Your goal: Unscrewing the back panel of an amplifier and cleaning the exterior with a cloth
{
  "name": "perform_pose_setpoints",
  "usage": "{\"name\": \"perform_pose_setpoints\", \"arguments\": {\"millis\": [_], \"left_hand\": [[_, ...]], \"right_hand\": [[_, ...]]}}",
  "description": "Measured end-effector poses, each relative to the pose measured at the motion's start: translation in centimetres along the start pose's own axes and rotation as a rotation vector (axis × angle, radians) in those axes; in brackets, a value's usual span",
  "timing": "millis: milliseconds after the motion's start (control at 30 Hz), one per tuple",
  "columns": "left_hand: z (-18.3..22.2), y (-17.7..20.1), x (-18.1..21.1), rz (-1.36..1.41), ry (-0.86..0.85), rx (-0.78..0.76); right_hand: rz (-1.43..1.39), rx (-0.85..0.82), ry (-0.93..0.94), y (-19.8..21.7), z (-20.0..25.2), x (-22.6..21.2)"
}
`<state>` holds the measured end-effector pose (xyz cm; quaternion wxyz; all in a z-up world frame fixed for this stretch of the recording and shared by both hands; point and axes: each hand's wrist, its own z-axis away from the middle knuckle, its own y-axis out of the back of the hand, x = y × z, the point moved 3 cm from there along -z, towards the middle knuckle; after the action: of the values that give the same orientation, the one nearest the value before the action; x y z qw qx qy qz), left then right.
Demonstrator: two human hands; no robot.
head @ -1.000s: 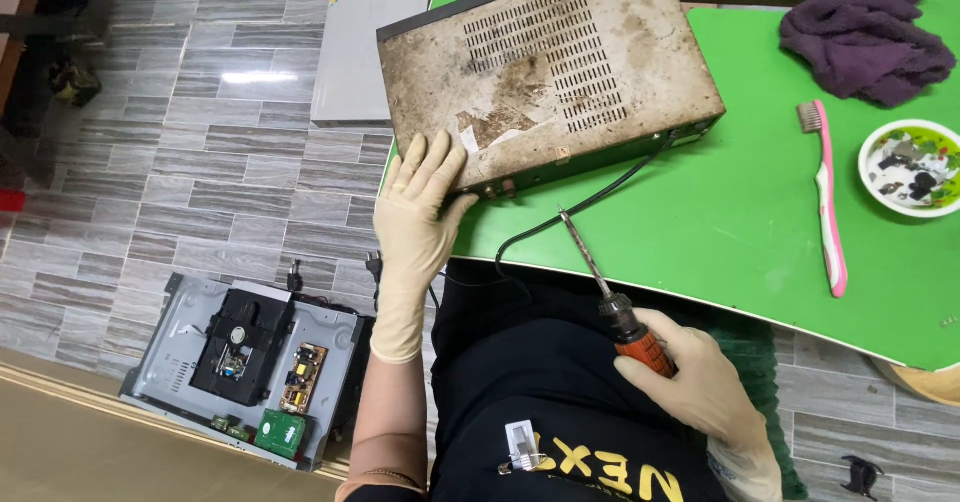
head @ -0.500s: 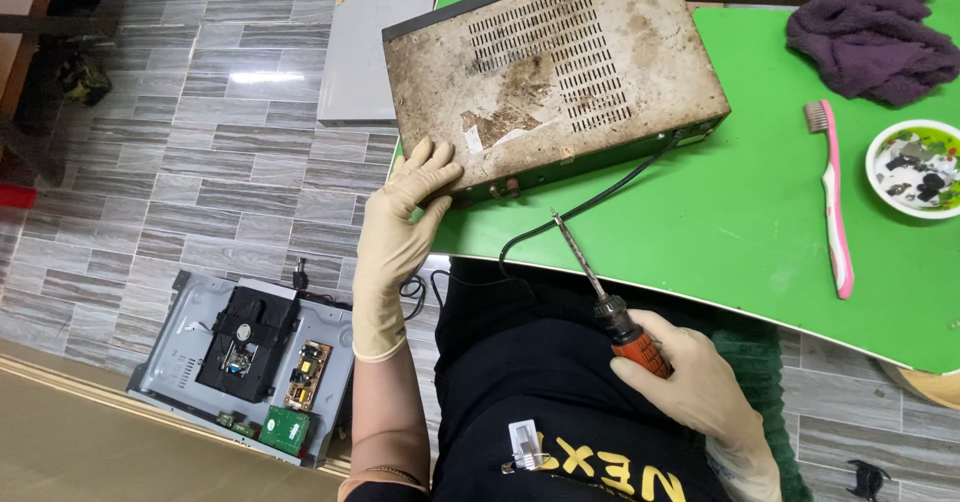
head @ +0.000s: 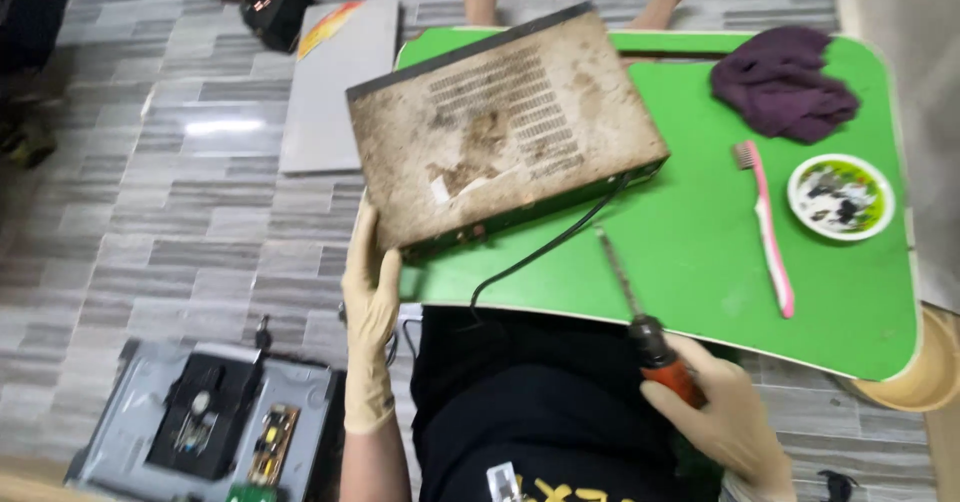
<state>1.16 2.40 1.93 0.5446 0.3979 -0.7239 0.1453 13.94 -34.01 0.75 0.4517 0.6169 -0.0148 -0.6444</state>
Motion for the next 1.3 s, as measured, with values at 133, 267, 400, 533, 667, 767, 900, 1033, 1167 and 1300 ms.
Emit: {"name": "perform_pose_setpoints", "arguments": {"millis": [133, 267, 400, 533, 667, 767, 900, 1033, 1167, 1300], "left_hand": [[0.0, -1.1, 1.7, -0.103, -0.061, -0.012], [1.1, -1.9, 1.5, -0.259, -0.107, 0.156], [0.0, -3.8, 4.7, -0.411, -0.589, 0.193], [1.5, -9.8, 6.6, -0.252, -0.434, -0.048], [0.5, -18.4, 7.1, 0.52, 0.121, -0.49], [0.6, -24.0, 6.2, 0.909, 0.52, -0.642], [1.5, -27.8, 6.5, 1.125, 0.774, -0.757], [2.1, -30.2, 6.3, 1.205, 0.773, -0.734], [1.6, -32.6, 7.4, 1.159, 0.794, -0.75], [1.4, -35.9, 7.8, 1.076, 0.696, -0.785]], "right_hand": [[0.062, 0.169, -0.22, 3.4, 0.9, 0.5], [-0.019, 0.296, -0.218, 4.9, 1.7, 1.6], [-0.142, 0.301, -0.254, 5.7, 2.5, 2.8], [-0.374, 0.244, -0.259, 5.5, 3.7, 6.2], [-0.54, 0.189, -0.155, 5.2, 4.3, 7.5], [-0.553, 0.143, -0.125, 4.8, 4.8, 9.0], [-0.543, 0.107, -0.13, 4.8, 5.1, 10.7], [-0.55, 0.094, -0.064, 4.9, 5.3, 12.9], [-0.617, 0.143, -0.084, 5.5, 5.3, 12.3], [-0.754, 0.262, -0.145, 6.0, 6.3, 14.1]]}}
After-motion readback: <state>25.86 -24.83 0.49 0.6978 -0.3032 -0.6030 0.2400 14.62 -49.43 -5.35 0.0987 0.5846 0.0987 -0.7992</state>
